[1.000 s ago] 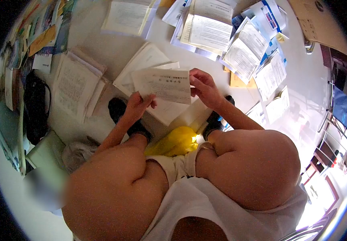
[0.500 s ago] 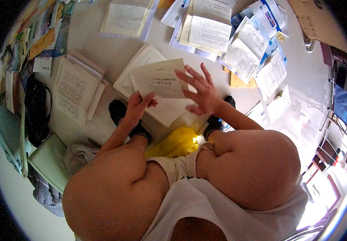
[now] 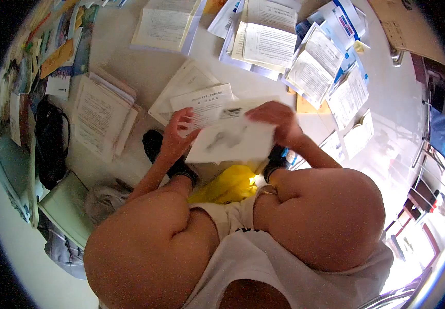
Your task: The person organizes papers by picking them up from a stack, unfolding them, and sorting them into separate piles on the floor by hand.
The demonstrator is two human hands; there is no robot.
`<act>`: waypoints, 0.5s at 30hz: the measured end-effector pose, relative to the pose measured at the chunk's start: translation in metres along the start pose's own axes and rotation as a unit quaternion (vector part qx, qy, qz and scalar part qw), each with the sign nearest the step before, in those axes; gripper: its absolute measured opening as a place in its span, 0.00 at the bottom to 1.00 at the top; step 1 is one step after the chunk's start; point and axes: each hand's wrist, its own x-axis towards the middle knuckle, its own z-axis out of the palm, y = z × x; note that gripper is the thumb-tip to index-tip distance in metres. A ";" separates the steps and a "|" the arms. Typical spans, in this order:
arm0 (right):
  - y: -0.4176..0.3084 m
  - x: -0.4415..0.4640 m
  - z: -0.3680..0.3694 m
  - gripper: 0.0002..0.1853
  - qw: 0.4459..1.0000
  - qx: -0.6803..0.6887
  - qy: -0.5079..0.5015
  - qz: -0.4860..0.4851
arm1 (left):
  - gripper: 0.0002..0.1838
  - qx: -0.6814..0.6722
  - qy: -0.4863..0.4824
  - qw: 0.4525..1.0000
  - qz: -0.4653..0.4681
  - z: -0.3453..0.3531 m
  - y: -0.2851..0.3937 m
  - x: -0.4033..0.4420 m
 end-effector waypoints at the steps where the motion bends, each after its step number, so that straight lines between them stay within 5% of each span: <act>1: -0.005 -0.005 -0.021 0.12 0.994 0.062 0.036 0.087 | 0.38 0.097 0.014 0.995 0.026 -0.002 0.001 -0.002; 2: -0.015 -0.013 -0.044 0.18 0.979 0.136 0.097 0.120 | 0.38 0.099 0.011 0.995 0.031 -0.003 0.001 -0.002; 4: 0.004 -0.058 -0.075 0.10 0.940 0.017 0.241 0.240 | 0.35 0.376 0.109 0.906 0.162 -0.003 -0.005 -0.002; 5: 0.015 -0.087 -0.093 0.09 0.897 -0.051 0.283 0.335 | 0.39 0.415 0.083 0.898 0.118 -0.003 -0.013 -0.002; 7: -0.001 -0.132 -0.122 0.11 0.853 0.060 0.429 0.290 | 0.41 0.426 0.083 0.886 0.162 -0.001 -0.020 0.003; 10: -0.007 -0.248 -0.154 0.11 0.760 0.040 0.575 0.299 | 0.46 0.451 0.077 0.866 0.201 0.007 -0.011 0.008; 13: -0.014 -0.391 -0.160 0.14 0.680 0.016 0.651 0.338 | 0.49 0.456 0.025 0.858 0.235 0.019 0.014 0.005; 15: -0.023 -0.462 -0.149 0.15 0.605 -0.001 0.680 0.414 | 0.52 0.514 0.044 0.842 0.157 0.031 0.017 0.015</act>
